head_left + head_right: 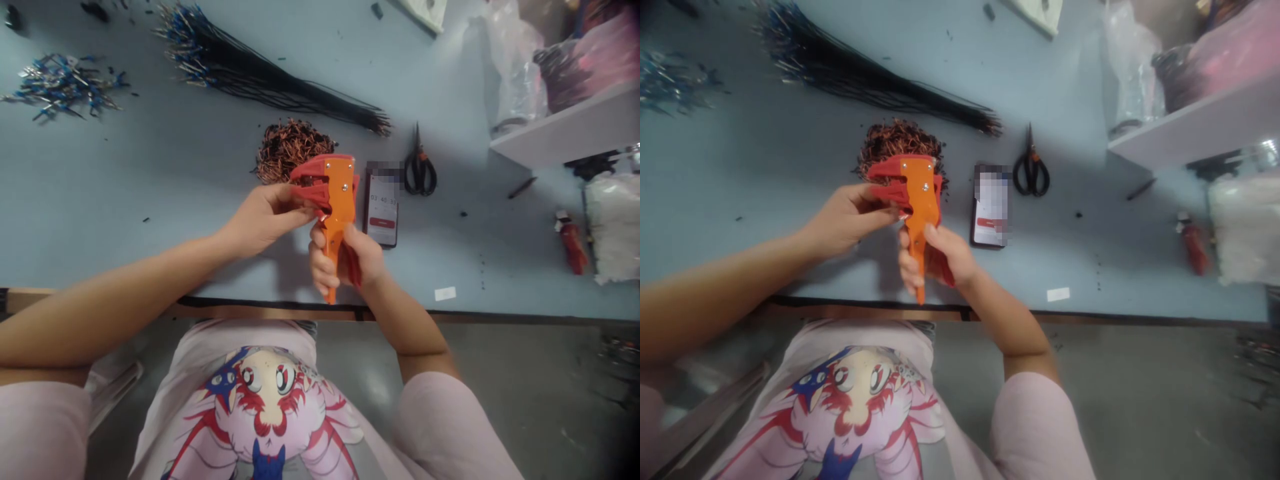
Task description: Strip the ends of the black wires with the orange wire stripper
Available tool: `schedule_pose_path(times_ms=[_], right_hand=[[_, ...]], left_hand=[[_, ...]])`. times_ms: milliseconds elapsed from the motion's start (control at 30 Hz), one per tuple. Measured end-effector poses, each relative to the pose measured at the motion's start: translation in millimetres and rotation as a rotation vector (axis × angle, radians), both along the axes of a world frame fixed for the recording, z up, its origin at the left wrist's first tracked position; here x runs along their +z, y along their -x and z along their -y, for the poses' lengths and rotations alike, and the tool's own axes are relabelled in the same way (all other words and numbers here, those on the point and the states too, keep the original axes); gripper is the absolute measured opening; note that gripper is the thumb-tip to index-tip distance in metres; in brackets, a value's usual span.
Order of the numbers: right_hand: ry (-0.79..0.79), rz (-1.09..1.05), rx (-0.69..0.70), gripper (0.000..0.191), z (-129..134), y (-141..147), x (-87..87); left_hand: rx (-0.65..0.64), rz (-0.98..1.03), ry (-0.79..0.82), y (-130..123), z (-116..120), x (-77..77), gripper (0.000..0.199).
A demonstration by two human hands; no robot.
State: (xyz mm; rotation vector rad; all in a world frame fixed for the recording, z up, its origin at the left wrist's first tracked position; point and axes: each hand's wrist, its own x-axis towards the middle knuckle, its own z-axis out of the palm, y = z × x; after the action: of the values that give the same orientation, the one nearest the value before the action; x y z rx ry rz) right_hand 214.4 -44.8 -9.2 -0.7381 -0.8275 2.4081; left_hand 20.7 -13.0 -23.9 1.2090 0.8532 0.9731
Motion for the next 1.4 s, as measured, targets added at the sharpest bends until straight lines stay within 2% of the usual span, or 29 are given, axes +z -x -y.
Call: schedule_pose_path(times_ms=[133, 233, 333, 433, 533, 700, 867, 933, 1067, 1233, 1400], right_hand=[[-0.078, 0.13, -0.117, 0.048, -10.4, -9.3, 3.4], [-0.081, 0.249, -0.196, 0.045, -15.1, -15.7, 5.4], [-0.04, 0.339, -0.228, 0.043, -17.0, -18.1, 5.8], [-0.032, 0.367, -0.234, 0.041, -17.1, -17.6, 6.2], [-0.053, 0.376, -0.237, 0.044, -15.6, -16.3, 6.9], [-0.095, 0.378, -0.206, 0.05, -10.5, -13.6, 7.2], [-0.105, 0.39, -0.172, 0.05, -5.9, -10.9, 10.1], [-0.092, 0.387, -0.165, 0.052, -5.3, -10.7, 11.5], [-0.074, 0.371, -0.179, 0.055, -5.7, -11.7, 13.0], [-0.082, 0.407, -0.208, 0.057, -6.4, -11.3, 13.7], [-0.136, 0.472, -0.28, 0.05, -9.2, -11.9, 13.6]], left_hand=[[0.083, -0.349, -0.144, 9.3, -7.0, 6.0, 0.017], [0.135, -0.58, -0.254, 16.6, -12.0, 9.9, 0.015], [0.143, -0.729, -0.316, 23.4, -16.6, 12.1, 0.015], [0.126, -0.814, -0.302, 28.0, -20.5, 12.4, 0.011], [0.072, -0.734, -0.255, 26.9, -20.8, 11.6, 0.014], [-0.05, -0.38, -0.218, 15.8, -11.9, 11.8, 0.016], [-0.141, -0.312, -0.256, 10.8, -6.2, 8.6, 0.016], [-0.089, -0.348, -0.267, 11.2, -6.6, 5.6, 0.015], [0.109, -0.442, -0.315, 12.3, -8.0, 4.3, 0.013], [0.115, -0.458, -0.291, 14.4, -8.6, 11.1, 0.018], [0.203, -0.582, -0.3, 25.2, -17.7, 12.7, 0.023]])
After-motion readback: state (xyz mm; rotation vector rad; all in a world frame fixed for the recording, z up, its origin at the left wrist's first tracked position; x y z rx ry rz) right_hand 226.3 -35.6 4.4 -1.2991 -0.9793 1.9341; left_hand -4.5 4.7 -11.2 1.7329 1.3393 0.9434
